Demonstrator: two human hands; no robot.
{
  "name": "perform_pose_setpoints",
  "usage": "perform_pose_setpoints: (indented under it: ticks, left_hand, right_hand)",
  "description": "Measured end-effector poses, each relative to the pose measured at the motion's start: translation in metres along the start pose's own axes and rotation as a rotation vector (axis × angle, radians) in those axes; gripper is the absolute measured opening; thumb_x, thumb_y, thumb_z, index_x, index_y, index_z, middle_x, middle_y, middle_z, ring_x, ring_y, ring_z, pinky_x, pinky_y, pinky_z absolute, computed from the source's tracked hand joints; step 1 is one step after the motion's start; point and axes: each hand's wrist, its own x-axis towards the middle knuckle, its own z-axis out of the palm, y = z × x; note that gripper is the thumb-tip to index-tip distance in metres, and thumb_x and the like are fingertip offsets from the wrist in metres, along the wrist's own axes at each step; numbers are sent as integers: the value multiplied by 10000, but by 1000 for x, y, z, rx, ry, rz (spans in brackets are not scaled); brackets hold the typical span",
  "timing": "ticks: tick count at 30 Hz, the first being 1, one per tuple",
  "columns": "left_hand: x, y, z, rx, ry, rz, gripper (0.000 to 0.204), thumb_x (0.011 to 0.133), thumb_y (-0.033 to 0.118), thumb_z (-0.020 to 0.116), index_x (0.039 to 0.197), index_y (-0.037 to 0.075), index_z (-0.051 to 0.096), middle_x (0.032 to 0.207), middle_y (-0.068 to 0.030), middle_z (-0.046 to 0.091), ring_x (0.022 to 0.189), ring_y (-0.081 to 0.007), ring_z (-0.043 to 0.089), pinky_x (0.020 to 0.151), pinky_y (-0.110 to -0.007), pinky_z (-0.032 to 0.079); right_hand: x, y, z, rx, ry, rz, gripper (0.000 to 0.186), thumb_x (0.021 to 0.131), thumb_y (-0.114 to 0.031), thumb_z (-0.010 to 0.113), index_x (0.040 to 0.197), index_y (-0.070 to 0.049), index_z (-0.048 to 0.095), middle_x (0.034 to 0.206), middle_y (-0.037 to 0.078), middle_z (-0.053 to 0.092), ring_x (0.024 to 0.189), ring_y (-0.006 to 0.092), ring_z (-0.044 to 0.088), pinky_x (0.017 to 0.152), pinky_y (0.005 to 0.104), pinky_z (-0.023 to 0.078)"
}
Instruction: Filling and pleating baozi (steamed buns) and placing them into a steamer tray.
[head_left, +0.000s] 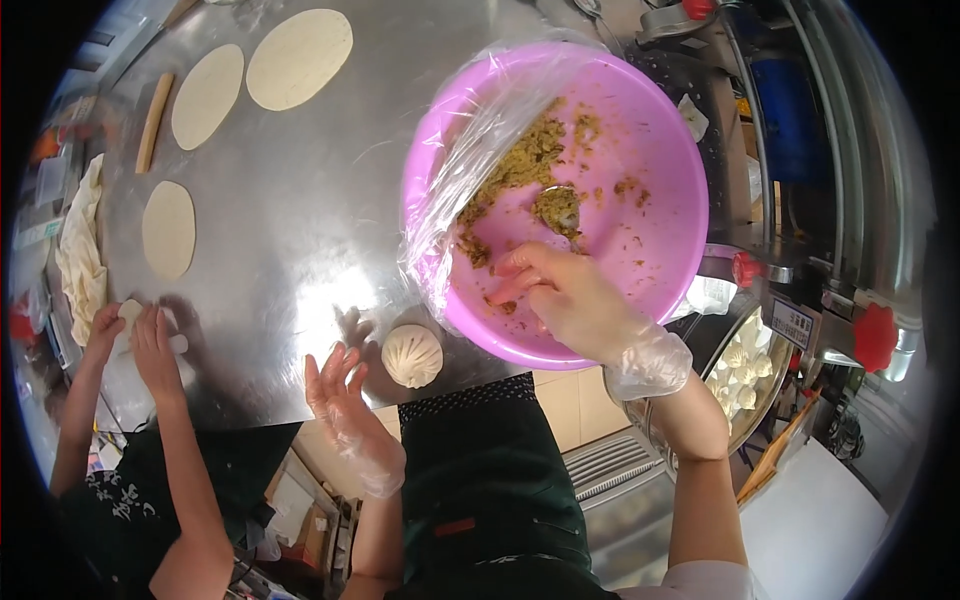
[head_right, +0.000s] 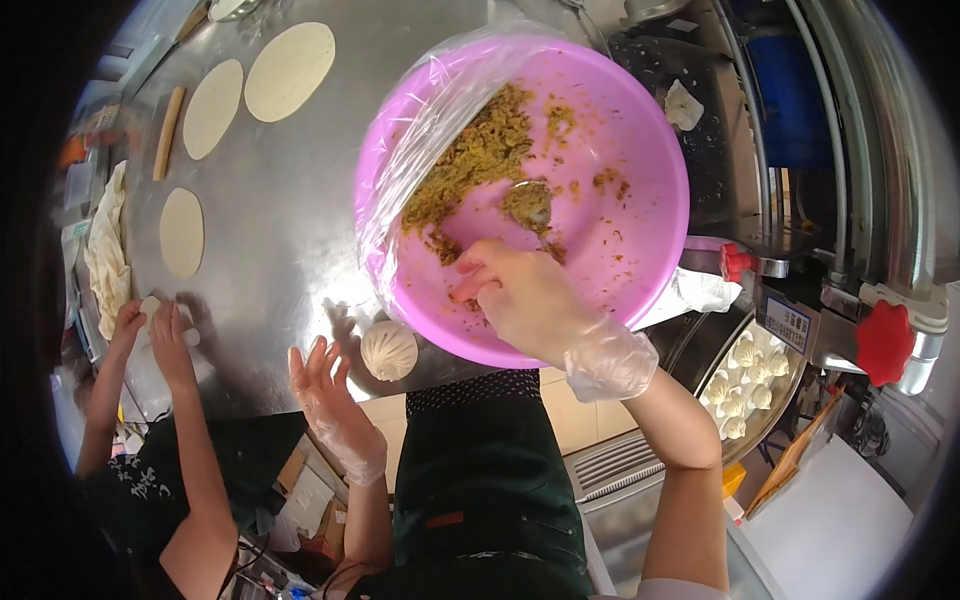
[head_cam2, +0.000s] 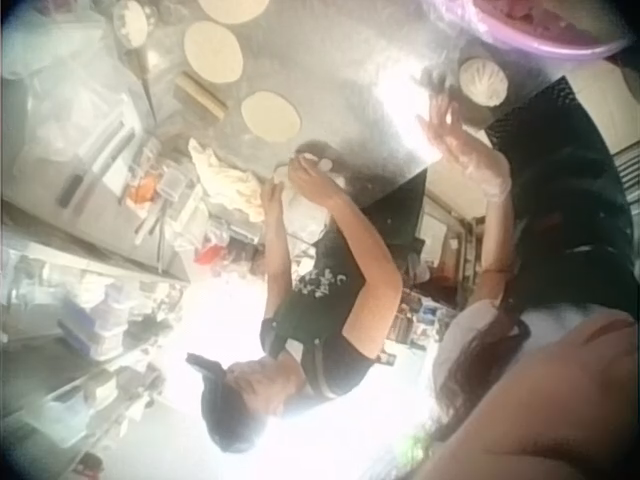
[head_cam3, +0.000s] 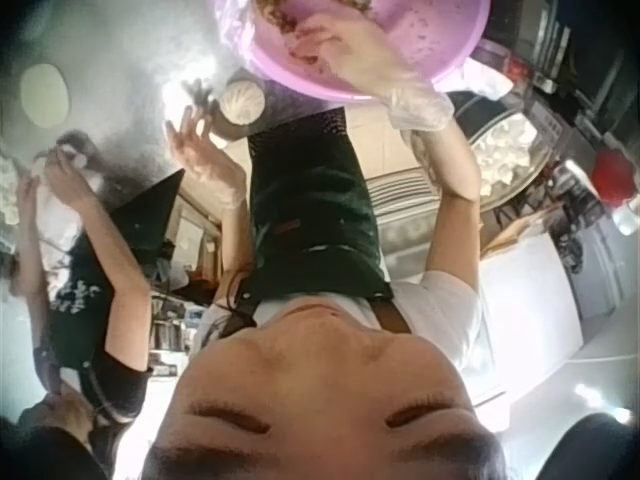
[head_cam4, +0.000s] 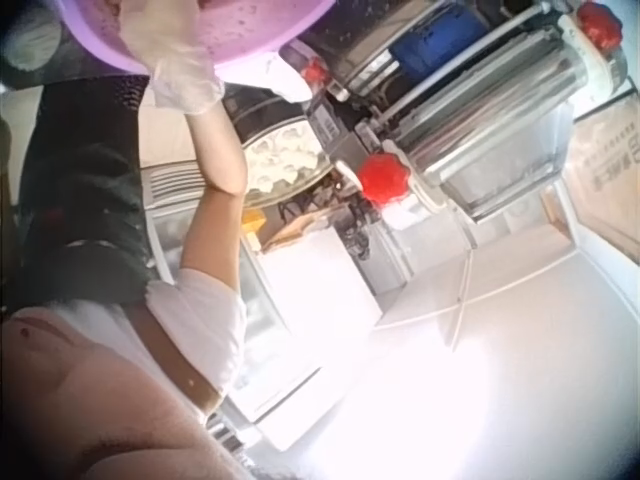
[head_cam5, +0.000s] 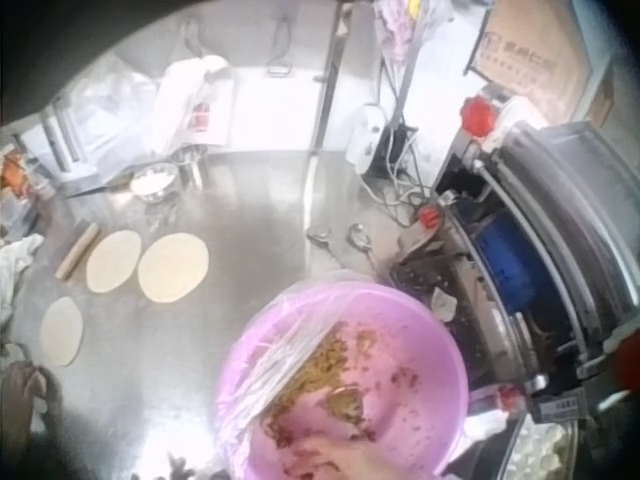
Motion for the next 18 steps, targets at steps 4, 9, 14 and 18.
perform_pose_setpoints:
  ticks: [4, 9, 14, 18]
  left_hand:
    - [-1, 3, -1, -53, -17, 6, 624, 988, 380, 499, 1478, 46, 306, 1372, -164, 482, 1217, -257, 485, 1053, -439, 356]
    - [-2, 6, -6, 130, 3, 61, 703, 910, 275, 644, 1478, 34, 308, 1402, -161, 456, 1294, -280, 437, 1106, -447, 306]
    - [14, 17, -14, 671, -295, 336, 992, 600, 280, 895, 1428, 74, 389, 1444, -140, 398, 1362, -358, 342, 1116, -473, 313]
    - [20, 5, -4, 624, -309, 422, 990, 558, 214, 911, 1411, 108, 420, 1438, -136, 405, 1348, -389, 351, 1092, -476, 347]
  right_hand:
    - [-3, -14, -15, 482, -117, 202, 322, 846, -21, 424, 1128, 20, 576, 976, 151, 727, 665, 150, 592, 676, 286, 499]
    - [-20, -36, -21, 565, -82, 194, 334, 858, 4, 415, 1159, 32, 558, 1021, 149, 712, 635, 102, 530, 648, 242, 481]
    - [-76, -50, 36, 277, 9, -236, 436, 861, 141, 439, 1274, 7, 476, 1206, 150, 647, 731, 134, 588, 721, 279, 513]
    - [-67, -5, 100, 42, 128, -498, 628, 755, 243, 410, 1327, -15, 403, 1260, 195, 609, 980, 246, 619, 848, 355, 517]
